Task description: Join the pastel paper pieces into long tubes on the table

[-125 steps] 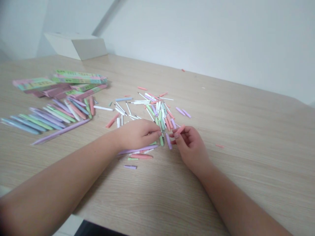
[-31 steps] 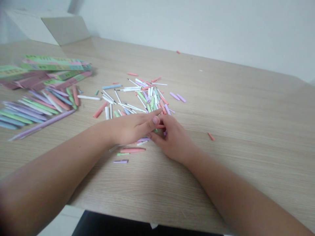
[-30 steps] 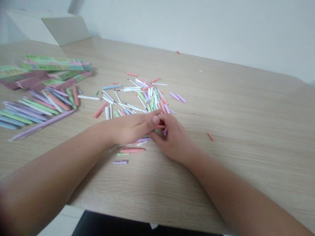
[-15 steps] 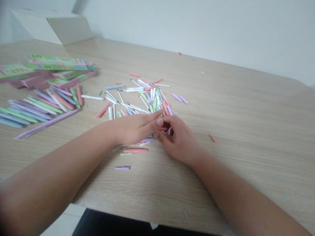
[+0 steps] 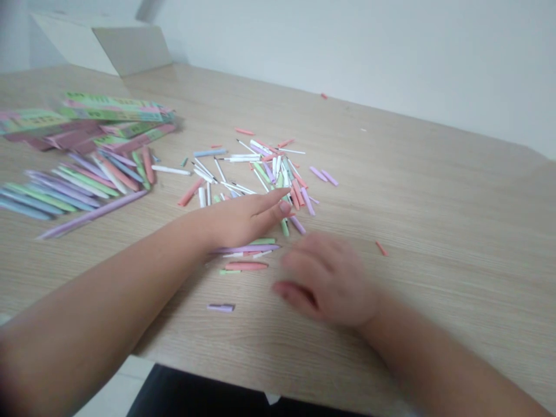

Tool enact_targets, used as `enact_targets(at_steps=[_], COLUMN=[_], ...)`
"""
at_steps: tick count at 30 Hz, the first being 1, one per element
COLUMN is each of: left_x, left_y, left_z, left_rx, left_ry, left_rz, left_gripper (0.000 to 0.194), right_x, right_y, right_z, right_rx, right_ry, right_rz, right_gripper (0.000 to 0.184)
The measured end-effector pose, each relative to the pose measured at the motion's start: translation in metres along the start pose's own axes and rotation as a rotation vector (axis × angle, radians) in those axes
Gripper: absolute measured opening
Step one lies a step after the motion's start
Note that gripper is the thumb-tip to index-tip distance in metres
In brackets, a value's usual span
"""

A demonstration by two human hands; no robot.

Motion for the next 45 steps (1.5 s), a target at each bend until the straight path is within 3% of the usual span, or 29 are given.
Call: enact_targets(at_steps=[1,4,6,9,16,19,22,25,29,31,35,41,45], left_x=[0.000,0.001,0.002,0.004,0.006,0.006,0.006,0.004,-0.001,-0.003,-0.004,-0.005,-0.007], left_y=[-0.002,-0.009,-0.019,-0.037,-0.058,-0.060,-0.062,-0.063,-0.055,-0.049,-0.036,-0.024,-0.021], left_z=[0.000,0.000,0.001,0.008,0.030,0.031,0.028,0.025,0.017,0.014,0.013,0.003,0.003], left_rx=[-0.006,-0.060,-0.113,-0.202,-0.394,-0.426,-0.430,-0.386,-0.257,-0.159,-0.004,-0.128,-0.135], left_ry=[0.011,0.048,0.076,0.087,0.013,0.015,0.041,0.048,0.045,0.046,0.037,0.111,0.080], left_rz=[-0.009,-0.058,-0.125,-0.247,-0.405,-0.404,-0.378,-0.355,-0.270,-0.208,-0.089,-0.006,0.014], left_gripper=[0.076,0.073,0.073,0.077,0.077,0.074,0.069,0.063,0.055,0.055,0.060,0.067,0.073], right_x=[0.002,0.003,0.004,0.005,0.010,0.017,0.024,0.028,0.018,0.013,0.014,0.019,0.023], right_y=[0.006,0.021,0.030,0.043,0.074,0.089,0.091,0.075,0.047,0.050,0.070,0.066,0.068], right_z=[0.024,0.076,0.093,0.090,0.043,0.021,0.008,-0.004,-0.044,-0.058,-0.065,-0.061,-0.056], right_rx=[0.042,0.242,0.359,0.445,0.281,0.184,0.157,0.195,0.153,0.194,0.368,0.286,0.255], right_ry=[-0.135,-0.323,-0.333,-0.218,-0.011,0.022,0.031,0.094,0.421,0.520,0.551,0.525,0.458], right_rz=[0.143,0.469,0.615,0.699,0.662,0.669,0.599,0.371,-0.085,-0.156,-0.060,0.035,0.137], right_gripper=[0.029,0.047,0.056,0.066,0.076,0.075,0.069,0.057,0.052,0.052,0.039,0.012,0.017])
Point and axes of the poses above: each hand's wrist, its own x-axis towards the middle knuckle, its own y-axis out of the palm, z = x × y, the point moved 8 cm from there along x, towards the middle knuckle, and after that the axes turned 15 degrees about -x, right-handed, at the moved point
